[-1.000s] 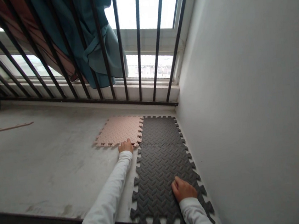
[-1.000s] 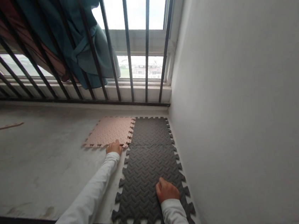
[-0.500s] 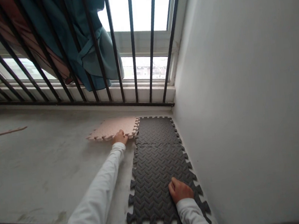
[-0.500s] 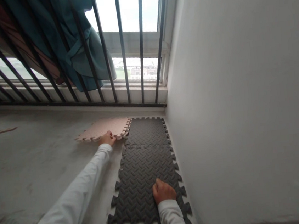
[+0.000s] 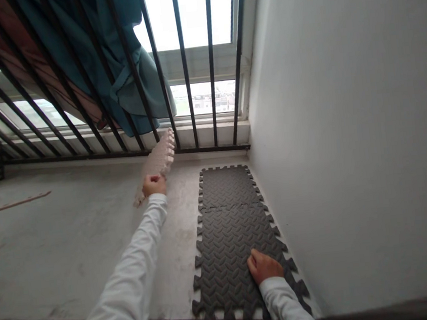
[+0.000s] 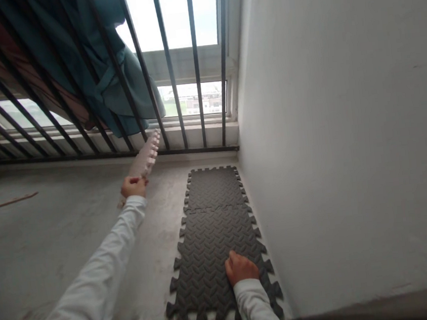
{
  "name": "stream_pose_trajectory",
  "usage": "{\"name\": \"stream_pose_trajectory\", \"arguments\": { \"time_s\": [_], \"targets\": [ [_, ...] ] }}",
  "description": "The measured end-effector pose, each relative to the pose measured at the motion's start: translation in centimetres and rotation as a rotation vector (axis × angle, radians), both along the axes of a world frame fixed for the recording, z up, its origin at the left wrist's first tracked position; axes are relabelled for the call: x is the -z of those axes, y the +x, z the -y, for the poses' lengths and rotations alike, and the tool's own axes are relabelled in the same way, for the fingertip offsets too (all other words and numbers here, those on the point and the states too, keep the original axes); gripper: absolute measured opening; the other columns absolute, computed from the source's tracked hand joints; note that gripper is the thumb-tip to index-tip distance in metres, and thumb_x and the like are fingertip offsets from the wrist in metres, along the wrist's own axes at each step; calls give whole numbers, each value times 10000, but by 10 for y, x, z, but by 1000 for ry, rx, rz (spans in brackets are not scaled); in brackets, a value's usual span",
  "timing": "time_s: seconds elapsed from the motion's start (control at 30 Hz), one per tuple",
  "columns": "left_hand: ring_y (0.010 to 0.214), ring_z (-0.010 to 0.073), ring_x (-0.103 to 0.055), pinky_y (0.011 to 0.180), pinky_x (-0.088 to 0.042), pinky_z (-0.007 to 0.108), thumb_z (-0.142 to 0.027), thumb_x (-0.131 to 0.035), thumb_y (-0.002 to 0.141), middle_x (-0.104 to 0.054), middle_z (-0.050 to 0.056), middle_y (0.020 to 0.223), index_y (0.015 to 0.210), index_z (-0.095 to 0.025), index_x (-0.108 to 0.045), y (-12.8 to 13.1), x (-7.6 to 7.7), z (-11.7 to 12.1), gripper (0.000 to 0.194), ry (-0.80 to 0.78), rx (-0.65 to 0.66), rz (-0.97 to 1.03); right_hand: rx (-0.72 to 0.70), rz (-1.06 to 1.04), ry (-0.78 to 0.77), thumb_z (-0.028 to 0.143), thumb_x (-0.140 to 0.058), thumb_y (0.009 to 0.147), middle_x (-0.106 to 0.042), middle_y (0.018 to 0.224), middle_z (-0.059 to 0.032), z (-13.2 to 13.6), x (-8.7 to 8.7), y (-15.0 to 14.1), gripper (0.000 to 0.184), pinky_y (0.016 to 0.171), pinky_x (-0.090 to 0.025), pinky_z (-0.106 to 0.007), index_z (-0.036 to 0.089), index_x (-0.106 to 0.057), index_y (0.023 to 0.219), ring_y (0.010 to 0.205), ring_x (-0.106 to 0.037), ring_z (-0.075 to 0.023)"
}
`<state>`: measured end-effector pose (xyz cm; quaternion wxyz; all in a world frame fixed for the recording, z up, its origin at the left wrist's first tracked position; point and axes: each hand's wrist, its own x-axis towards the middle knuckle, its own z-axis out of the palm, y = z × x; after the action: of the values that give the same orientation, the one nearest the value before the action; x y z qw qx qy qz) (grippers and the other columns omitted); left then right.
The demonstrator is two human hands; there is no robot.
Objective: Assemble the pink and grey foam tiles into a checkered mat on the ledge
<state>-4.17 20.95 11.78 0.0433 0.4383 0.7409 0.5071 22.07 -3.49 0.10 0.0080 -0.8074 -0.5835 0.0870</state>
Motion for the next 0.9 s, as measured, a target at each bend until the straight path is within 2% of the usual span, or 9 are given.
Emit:
{"name": "stream_pose_trajectory", "arguments": {
  "time_s": [0.07, 0.13, 0.27, 0.33, 0.37, 0.47, 0.57, 0.67, 0.9],
  "targets": [
    [700, 153, -569, 682, -457, 283, -293, -486, 649, -589, 30, 690, 702, -175, -490, 46, 16, 15, 129, -50, 58, -63, 5, 2, 2, 265, -356, 783, -652, 754, 2, 0, 0, 0, 227, 525, -296, -222, 249, -578, 739, 678, -582, -131],
    [731, 153, -565, 705, -444, 282, -289, -418, 702, -605, 56, 746, 783, -162, -517, 97, 34, 35, 180, -119, 208, -106, 7, 10, 1, 264, -360, 782, -650, 743, 3, -1, 0, 0, 225, 523, -297, -216, 250, -579, 734, 664, -579, -124],
    [703, 120, -568, 672, -443, 228, -333, -471, 698, -632, 2, 741, 820, -233, -570, 178, 66, 72, 186, -266, 812, -208, 6, 23, 2, 267, -364, 781, -650, 729, 1, 0, 0, 0, 225, 512, -289, -217, 251, -583, 735, 654, -578, -124],
    [778, 127, -567, 714, -438, 233, -318, -495, 688, -637, 7, 843, 871, -251, -575, 188, 77, 78, 210, -295, 946, -233, 3, 24, 5, 265, -368, 777, -652, 722, 4, 0, 1, 0, 222, 508, -283, -220, 251, -585, 732, 655, -580, -126],
    [855, 143, -553, 761, -428, 252, -299, -496, 688, -621, 27, 929, 904, -244, -568, 184, 82, 76, 234, -313, 903, -237, 0, 24, 11, 264, -370, 776, -652, 720, 5, 0, 1, 1, 221, 507, -282, -221, 250, -586, 729, 655, -580, -126],
    [1058, 247, -447, 869, -365, 405, -270, -471, 705, -515, 124, 1127, 992, -203, -520, 145, 91, 54, 299, -396, 535, -217, -5, 24, 36, 256, -374, 774, -651, 717, 6, 1, 2, 1, 222, 512, -284, -219, 246, -588, 716, 652, -577, -119],
    [1052, 321, -435, 805, -352, 517, -356, -462, 722, -519, 178, 1104, 1024, -221, -493, 103, 98, 28, 333, -561, 310, -130, 0, 21, 45, 249, -378, 770, -651, 715, 3, 2, 2, 0, 219, 514, -282, -220, 243, -590, 716, 649, -575, -116],
    [1034, 300, -457, 806, -368, 457, -378, -531, 680, -550, 162, 1060, 1002, -224, -504, 88, 104, 12, 358, -666, 322, -12, 6, 16, 40, 254, -378, 770, -652, 716, 3, 2, 1, 0, 219, 512, -273, -222, 243, -590, 718, 652, -577, -115],
    [985, 233, -503, 857, -384, 321, -230, -620, 602, -561, 128, 1012, 1019, -148, -482, 116, 108, 10, 447, -586, 463, 267, 1, 24, 50, 260, -388, 770, -651, 709, 6, 2, 1, -1, 208, 501, -253, -229, 244, -588, 713, 653, -581, -118]
  ]
}}
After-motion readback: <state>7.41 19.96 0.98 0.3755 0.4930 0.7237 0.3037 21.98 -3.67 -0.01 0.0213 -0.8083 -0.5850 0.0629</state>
